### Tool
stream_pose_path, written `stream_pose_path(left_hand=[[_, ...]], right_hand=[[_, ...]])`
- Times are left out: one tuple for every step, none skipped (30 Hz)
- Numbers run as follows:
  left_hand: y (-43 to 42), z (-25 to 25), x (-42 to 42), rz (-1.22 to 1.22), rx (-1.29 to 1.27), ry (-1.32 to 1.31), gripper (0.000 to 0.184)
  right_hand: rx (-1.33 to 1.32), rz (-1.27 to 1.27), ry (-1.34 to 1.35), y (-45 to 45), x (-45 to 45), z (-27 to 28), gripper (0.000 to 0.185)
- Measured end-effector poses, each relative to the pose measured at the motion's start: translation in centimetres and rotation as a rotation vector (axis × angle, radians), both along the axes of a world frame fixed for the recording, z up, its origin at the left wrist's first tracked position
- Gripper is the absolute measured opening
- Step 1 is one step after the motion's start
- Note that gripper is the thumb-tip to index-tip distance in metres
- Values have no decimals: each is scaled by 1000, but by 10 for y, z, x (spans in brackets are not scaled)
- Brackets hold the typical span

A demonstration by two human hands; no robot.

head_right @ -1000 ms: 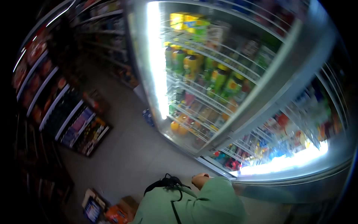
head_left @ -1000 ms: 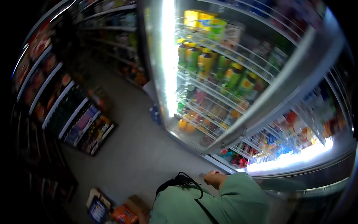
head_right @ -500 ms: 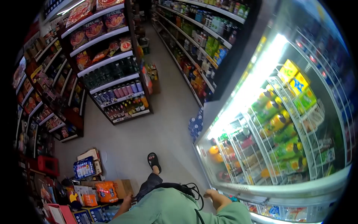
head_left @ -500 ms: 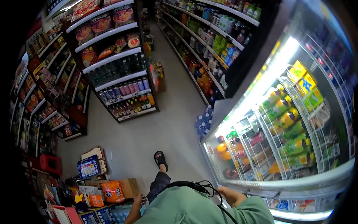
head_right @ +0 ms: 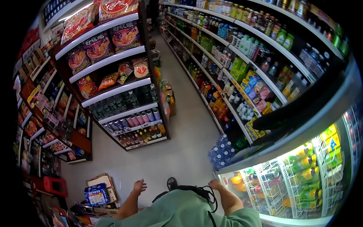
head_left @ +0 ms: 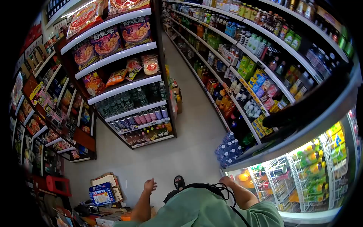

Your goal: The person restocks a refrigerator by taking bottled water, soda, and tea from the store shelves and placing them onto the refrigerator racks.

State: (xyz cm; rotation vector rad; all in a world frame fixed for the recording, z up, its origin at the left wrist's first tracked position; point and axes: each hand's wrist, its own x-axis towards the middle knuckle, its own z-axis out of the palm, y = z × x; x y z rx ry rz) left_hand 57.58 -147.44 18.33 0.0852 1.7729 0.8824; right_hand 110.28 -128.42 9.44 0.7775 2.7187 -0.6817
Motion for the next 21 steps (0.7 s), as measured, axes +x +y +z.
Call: stream_pose_path(left_hand=[[23,4,-9,-35,-20,17,53],[46,9,-16,-73,-41,34,51],[67,14,-21,-71,-52,36,51],[87,20,-24,-96,-47,31,49],[103,23,-26,-121,-43,27,47],[117,24,-27,-120,-55,32,47],[131,23,-28,-136,-42,21,42],[144,23,-29,-153,-31,7,38],[152,17,-32,-149,-40,11,38],[157,6,-33,-143,-31,-34,36],[161,-3,-31,-133,-22,-81,34],[165,-10,-30,-149,-75,-100,35],[173,-14,-28,-134,-79,-97,35],[177,-13,-24,-122,-161,-107,36],[182,-10,-15,-107,-243,-121,37],[188,-6,-7,-122,-273,-88,38],[195,-5,0,-49,-325,-134,38],[194,-13,1,-269,-249,-66,38],[207,-17,7,-372,-208,-35,38],[220,-19,14,-471,-165,1,39],[243,-19,22,-182,-216,-113,39]], right_hand=[[89,63,-53,18,-13,13,21],[-237,-377,-100,36,-39,54,21],[-565,-819,-146,50,-66,89,22],[-560,-778,-127,70,-70,78,25],[-556,-736,-108,92,-75,68,28],[-561,-763,-95,114,-80,60,28],[-565,-789,-81,136,-87,55,27],[-577,-785,-81,160,-94,52,27],[-509,-713,-136,189,-102,54,27],[-437,-638,-189,213,-107,52,27],[-442,-627,-191,236,-112,47,27],[-280,-527,-77,267,-113,24,28],[-120,-423,40,292,-116,15,30],[-131,-408,39,313,-118,7,30],[-201,-538,82,340,-126,12,33],[-268,-667,122,364,-132,16,36],[-274,-651,117,384,-135,24,36],[-325,-621,98,406,-137,34,38],[-372,-589,78,429,-139,42,40],[-370,-573,73,449,-138,43,40],[-402,-588,98,469,-141,42,38]])
